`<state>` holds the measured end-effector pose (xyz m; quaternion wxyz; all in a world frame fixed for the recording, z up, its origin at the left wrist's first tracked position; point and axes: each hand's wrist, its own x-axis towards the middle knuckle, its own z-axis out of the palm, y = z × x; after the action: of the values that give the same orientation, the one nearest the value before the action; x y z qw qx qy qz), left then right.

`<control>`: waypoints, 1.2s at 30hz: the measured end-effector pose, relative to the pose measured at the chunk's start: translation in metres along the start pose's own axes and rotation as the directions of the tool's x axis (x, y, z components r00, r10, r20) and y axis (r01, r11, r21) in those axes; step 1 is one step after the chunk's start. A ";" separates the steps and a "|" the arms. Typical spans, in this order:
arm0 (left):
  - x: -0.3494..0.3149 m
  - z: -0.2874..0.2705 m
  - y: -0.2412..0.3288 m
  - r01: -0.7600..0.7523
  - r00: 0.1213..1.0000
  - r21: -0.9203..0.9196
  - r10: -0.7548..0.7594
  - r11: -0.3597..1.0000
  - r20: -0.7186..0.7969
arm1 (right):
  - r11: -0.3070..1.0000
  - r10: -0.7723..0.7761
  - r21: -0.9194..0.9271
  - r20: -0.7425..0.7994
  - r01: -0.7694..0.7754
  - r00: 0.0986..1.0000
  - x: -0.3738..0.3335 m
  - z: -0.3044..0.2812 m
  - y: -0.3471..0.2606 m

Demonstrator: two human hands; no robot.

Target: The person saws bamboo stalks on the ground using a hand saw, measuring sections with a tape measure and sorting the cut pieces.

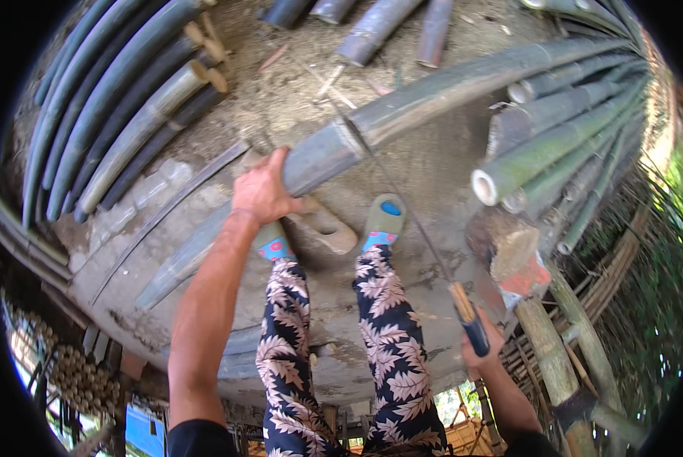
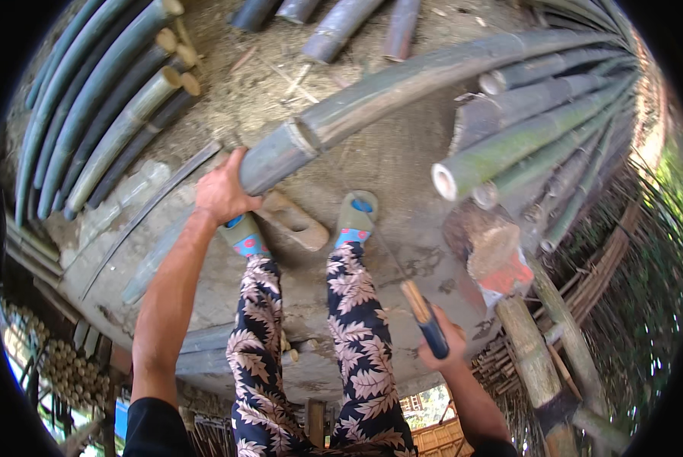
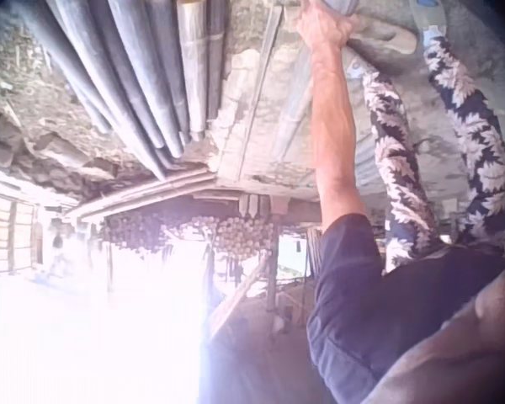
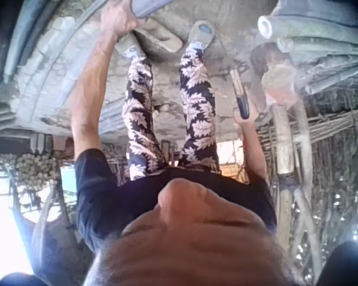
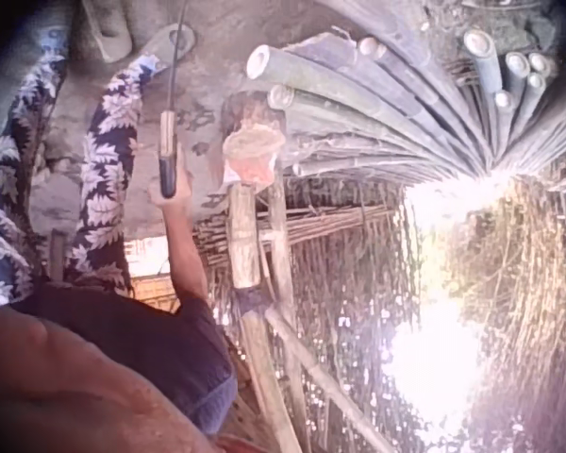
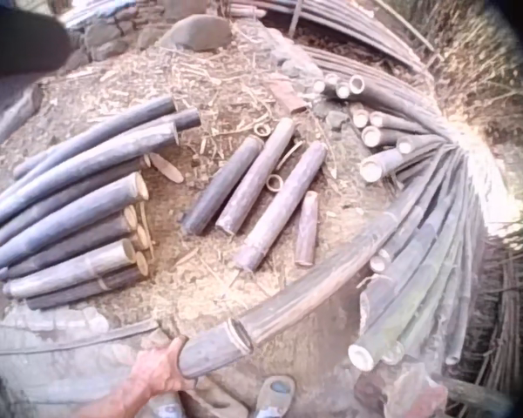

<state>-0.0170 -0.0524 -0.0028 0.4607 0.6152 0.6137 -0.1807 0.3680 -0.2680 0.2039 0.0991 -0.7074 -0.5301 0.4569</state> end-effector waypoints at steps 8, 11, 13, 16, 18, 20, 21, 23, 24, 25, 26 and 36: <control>-0.016 -0.011 0.007 -0.067 0.998 -0.023 0.067 0.998 0.004 | 0.968 -0.092 0.220 -0.134 0.120 0.987 0.168 0.095 -0.054; -0.022 -0.028 -0.010 -0.065 0.998 0.013 0.064 0.998 0.011 | 0.986 -0.067 0.143 -0.118 0.084 0.991 0.100 0.068 -0.042; -0.021 -0.026 -0.012 -0.080 0.997 0.048 0.080 0.996 0.003 | 0.990 -0.122 0.057 -0.122 0.130 0.985 0.046 0.040 -0.026; -0.020 -0.022 -0.012 -0.064 0.998 0.054 0.064 0.997 -0.010 | 0.988 -0.149 0.035 -0.072 0.152 0.986 0.062 0.037 -0.052; -0.013 -0.016 -0.010 -0.066 0.997 0.051 0.068 0.996 -0.021 | 0.991 -0.085 0.098 -0.096 0.094 0.992 0.107 0.074 -0.034; -0.005 -0.009 -0.009 -0.084 0.995 0.028 0.085 0.996 -0.049 | 0.992 -0.040 0.114 -0.119 0.054 0.992 0.152 0.098 -0.019; -0.008 -0.008 -0.001 -0.070 0.998 0.028 0.070 0.997 -0.003 | 0.993 -0.050 0.096 -0.144 0.065 0.988 0.162 0.103 -0.010; -0.036 0.012 -0.029 -0.199 0.980 0.020 0.199 0.980 0.016 | 0.988 -0.075 0.120 -0.160 0.095 0.984 0.168 0.123 -0.015; -0.052 0.017 -0.038 -0.218 0.974 0.080 0.212 0.973 0.075 | 0.979 -0.124 0.138 -0.172 0.148 0.977 0.170 0.128 -0.026; -0.056 -0.003 -0.045 -0.135 0.985 0.064 0.127 0.989 0.119 | 0.981 -0.154 0.096 -0.152 0.169 0.976 0.149 0.113 -0.041; -0.058 -0.014 -0.063 -0.114 0.988 0.081 0.104 0.990 0.112 | 0.981 -0.169 0.078 -0.118 0.179 0.979 0.127 0.105 -0.050; -0.014 -0.178 -0.163 -0.055 0.942 0.311 0.153 0.949 -0.300 | 0.986 -0.066 -0.154 -0.029 0.061 0.997 -0.030 0.029 -0.120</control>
<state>-0.2312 0.0508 0.0431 0.2658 0.7305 0.6124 -0.1440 0.2664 -0.2526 0.2789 0.0680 -0.7035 -0.5841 0.3992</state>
